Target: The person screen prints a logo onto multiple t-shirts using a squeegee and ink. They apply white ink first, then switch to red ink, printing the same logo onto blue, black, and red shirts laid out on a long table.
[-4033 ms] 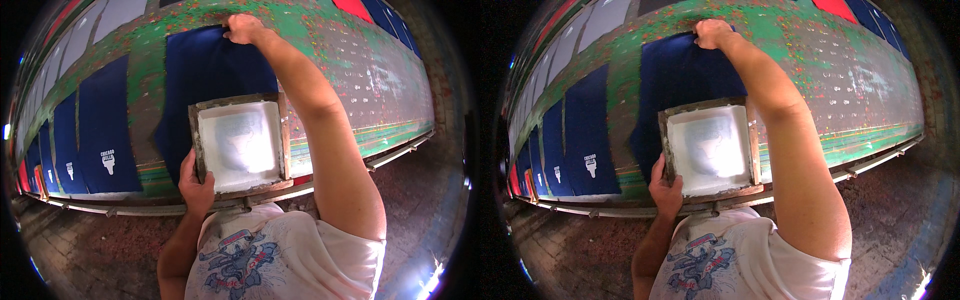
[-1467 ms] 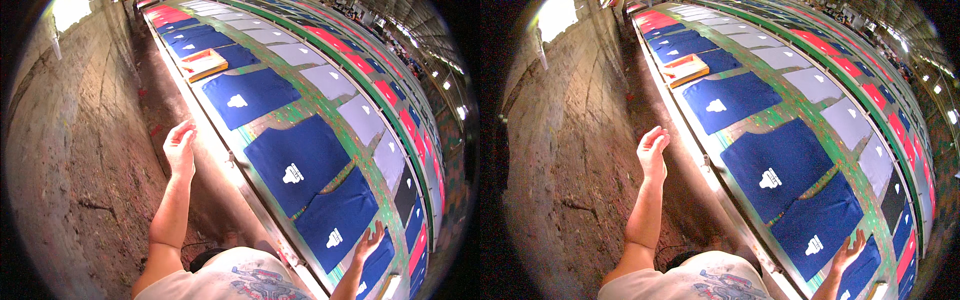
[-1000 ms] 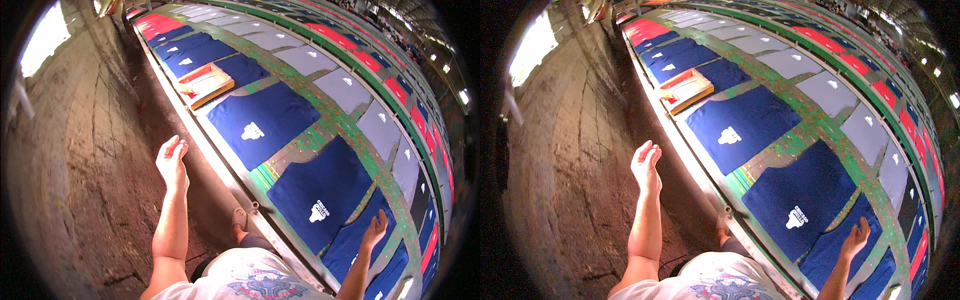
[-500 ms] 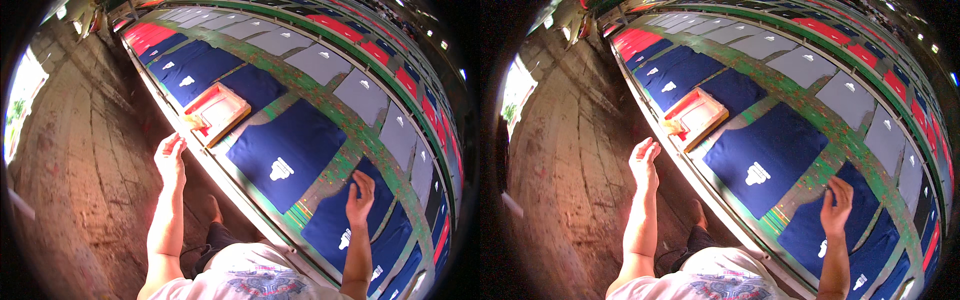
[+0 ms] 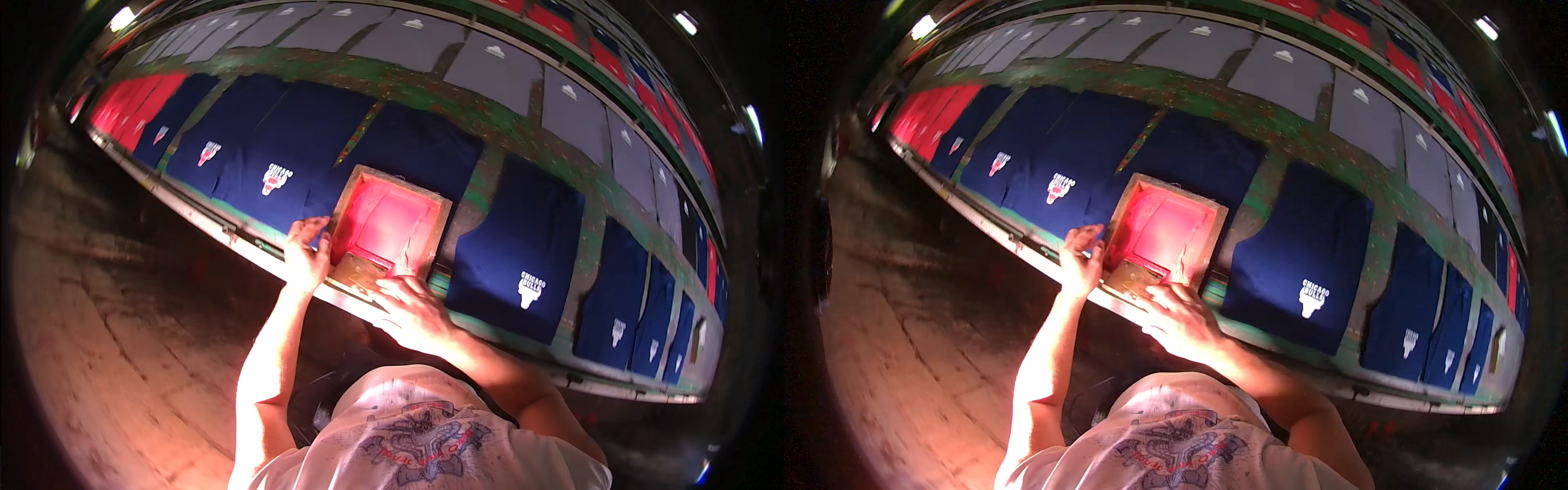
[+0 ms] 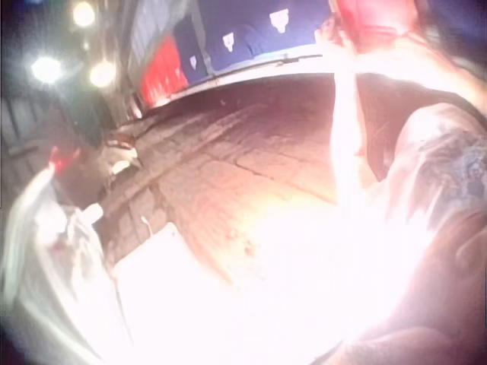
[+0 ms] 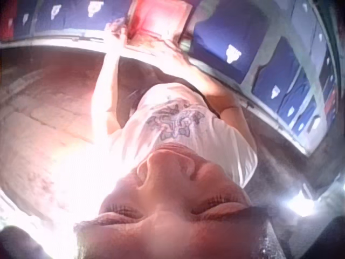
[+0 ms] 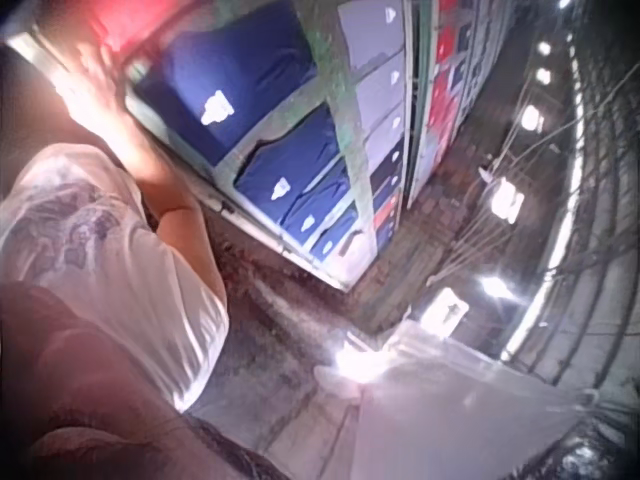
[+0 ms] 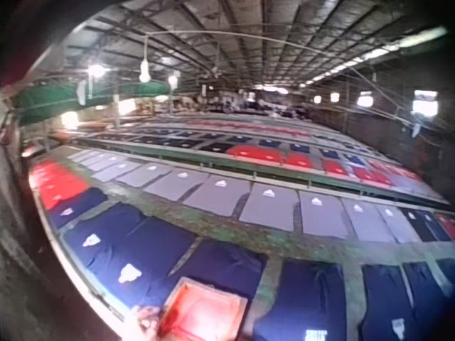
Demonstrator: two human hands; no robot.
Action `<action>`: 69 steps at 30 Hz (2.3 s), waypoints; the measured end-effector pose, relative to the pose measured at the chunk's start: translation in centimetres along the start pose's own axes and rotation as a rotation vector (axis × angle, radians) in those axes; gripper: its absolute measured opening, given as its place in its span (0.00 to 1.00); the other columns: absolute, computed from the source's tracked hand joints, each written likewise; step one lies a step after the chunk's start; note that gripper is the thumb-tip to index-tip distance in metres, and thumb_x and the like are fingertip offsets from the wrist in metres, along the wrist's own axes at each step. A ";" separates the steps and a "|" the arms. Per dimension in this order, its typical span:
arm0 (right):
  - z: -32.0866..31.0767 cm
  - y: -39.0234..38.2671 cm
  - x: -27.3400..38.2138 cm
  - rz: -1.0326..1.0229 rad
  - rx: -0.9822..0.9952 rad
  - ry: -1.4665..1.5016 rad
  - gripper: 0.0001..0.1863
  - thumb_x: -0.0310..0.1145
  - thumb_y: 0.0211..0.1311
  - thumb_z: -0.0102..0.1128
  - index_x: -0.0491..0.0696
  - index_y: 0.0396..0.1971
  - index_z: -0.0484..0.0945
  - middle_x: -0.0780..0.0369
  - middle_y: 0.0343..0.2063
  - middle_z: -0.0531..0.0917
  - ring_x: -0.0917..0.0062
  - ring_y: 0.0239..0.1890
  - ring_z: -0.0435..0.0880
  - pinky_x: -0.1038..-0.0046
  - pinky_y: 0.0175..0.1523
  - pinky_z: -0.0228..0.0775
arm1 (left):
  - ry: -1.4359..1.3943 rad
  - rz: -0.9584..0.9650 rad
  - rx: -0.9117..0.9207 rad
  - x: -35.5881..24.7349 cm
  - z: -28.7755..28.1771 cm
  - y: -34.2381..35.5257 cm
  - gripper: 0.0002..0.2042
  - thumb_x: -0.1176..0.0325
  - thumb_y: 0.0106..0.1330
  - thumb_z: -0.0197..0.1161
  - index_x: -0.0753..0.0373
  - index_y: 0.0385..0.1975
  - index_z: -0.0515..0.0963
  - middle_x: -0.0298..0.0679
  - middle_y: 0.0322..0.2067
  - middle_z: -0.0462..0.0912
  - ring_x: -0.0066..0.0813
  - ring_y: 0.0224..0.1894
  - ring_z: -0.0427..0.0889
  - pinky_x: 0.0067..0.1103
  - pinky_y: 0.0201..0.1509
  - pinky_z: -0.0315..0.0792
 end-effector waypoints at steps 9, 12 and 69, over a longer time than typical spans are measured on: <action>5.0 5.1 -1.8 0.343 0.228 -0.109 0.27 0.24 0.65 0.62 0.44 0.65 0.82 0.54 0.60 0.84 0.56 0.64 0.83 0.54 0.71 0.78 | -0.119 0.070 0.248 3.9 3.1 3.9 0.15 0.78 0.72 0.71 0.66 0.56 0.90 0.51 0.55 0.90 0.50 0.58 0.90 0.36 0.67 0.82; 2.2 7.5 -6.3 0.540 0.294 0.106 0.27 0.19 0.63 0.62 0.43 0.64 0.82 0.50 0.61 0.86 0.52 0.66 0.85 0.53 0.71 0.79 | -0.129 0.064 0.246 3.9 3.2 3.8 0.15 0.80 0.70 0.70 0.67 0.55 0.91 0.51 0.54 0.91 0.49 0.58 0.90 0.35 0.68 0.82; 0.5 15.1 -24.6 0.755 0.185 0.439 0.32 0.57 0.89 0.50 0.40 0.60 0.86 0.44 0.52 0.91 0.49 0.58 0.89 0.56 0.67 0.79 | 0.008 0.036 0.296 3.6 3.1 3.4 0.28 0.82 0.60 0.69 0.64 0.64 0.86 0.51 0.55 0.90 0.53 0.59 0.87 0.40 0.69 0.79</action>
Point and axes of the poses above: each hand's wrist, its own y-axis towards the middle knuckle, its own z-axis out of the palm, x = y × z, the point moved 3 cm from there along y, towards the middle knuckle
